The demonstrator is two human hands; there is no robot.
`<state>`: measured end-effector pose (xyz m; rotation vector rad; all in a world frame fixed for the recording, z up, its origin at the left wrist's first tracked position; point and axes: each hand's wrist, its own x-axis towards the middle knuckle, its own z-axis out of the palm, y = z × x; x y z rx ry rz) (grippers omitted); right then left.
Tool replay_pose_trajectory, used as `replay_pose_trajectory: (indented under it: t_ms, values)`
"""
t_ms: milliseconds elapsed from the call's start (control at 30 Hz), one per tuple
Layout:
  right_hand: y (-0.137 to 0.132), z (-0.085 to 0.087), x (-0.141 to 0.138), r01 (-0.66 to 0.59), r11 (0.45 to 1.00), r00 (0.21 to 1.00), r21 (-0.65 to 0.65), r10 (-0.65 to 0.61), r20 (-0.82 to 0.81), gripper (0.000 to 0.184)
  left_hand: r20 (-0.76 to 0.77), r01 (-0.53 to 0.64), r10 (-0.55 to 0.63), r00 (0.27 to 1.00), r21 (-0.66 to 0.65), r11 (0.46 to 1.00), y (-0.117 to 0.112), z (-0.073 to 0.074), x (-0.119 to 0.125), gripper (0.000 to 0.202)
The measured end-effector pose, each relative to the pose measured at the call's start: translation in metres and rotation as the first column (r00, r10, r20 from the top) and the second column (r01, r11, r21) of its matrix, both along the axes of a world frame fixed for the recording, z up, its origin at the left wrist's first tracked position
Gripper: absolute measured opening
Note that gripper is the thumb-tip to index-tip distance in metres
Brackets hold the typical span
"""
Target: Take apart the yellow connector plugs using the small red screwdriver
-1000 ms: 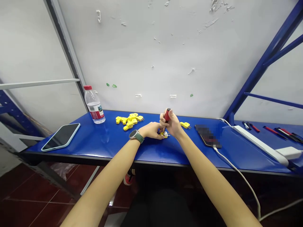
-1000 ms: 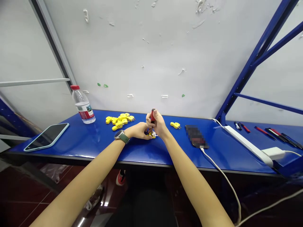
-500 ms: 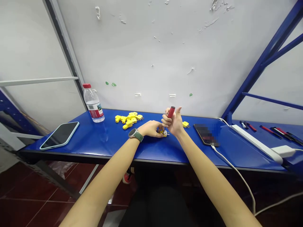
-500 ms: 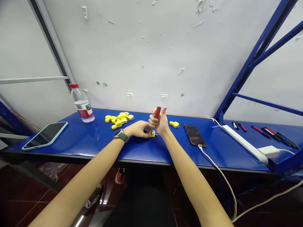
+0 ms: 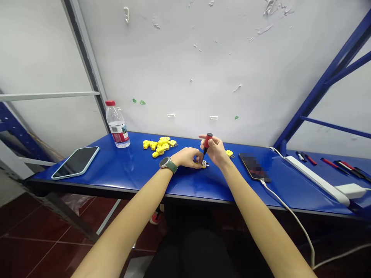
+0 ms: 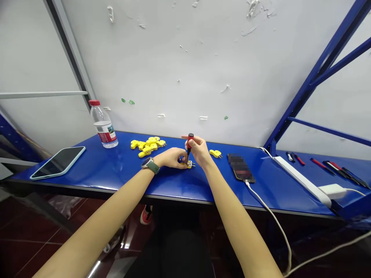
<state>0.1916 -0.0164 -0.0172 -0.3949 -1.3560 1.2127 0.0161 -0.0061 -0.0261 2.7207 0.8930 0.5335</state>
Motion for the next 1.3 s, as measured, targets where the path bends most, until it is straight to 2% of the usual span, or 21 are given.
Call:
replay_pose_trajectory:
  t_ms: [133,233,433,567,667,800,1033,1300]
  values:
    - [-0.001,0.003,-0.002,0.026,1.0,0.994,-0.01,-0.027,-0.108,0.043,-0.021,-0.013,0.013,1.0,0.035,0.999,-0.001,0.001,0.001,0.018]
    - [-0.005,0.008,-0.003,0.029,0.999,0.993,-0.042,-0.033,-0.111,0.04,-0.03,0.001,0.001,1.0,0.081,0.997,0.0,0.0,0.001,0.019]
    - [-0.013,0.015,-0.006,-0.077,0.986,0.986,-0.149,0.054,-0.156,0.036,0.016,0.031,-0.032,0.999,0.045,0.998,0.0,0.0,0.001,0.02]
    - [-0.013,0.015,-0.006,-0.086,0.988,0.978,-0.126,0.06,-0.199,0.036,0.017,0.029,-0.03,0.999,0.037,0.999,-0.001,0.001,0.001,0.019]
    - [-0.013,0.014,-0.005,-0.048,0.995,0.982,-0.087,0.031,-0.188,0.044,0.013,0.019,-0.019,1.0,0.037,0.999,-0.002,0.002,0.0,0.024]
    - [-0.012,0.013,-0.005,-0.042,0.996,0.987,-0.074,0.03,-0.155,0.042,0.023,0.024,-0.025,0.999,0.032,0.999,-0.001,0.001,-0.002,0.028]
    - [-0.007,0.01,-0.003,-0.041,0.995,0.989,-0.093,0.028,-0.143,0.035,0.022,0.035,-0.035,0.999,0.013,0.999,-0.004,0.003,-0.002,0.017]
    - [-0.001,0.009,0.0,-0.064,0.988,0.985,-0.137,0.04,-0.169,0.036,0.031,0.071,-0.071,0.997,0.024,0.997,-0.005,0.006,-0.001,0.008]
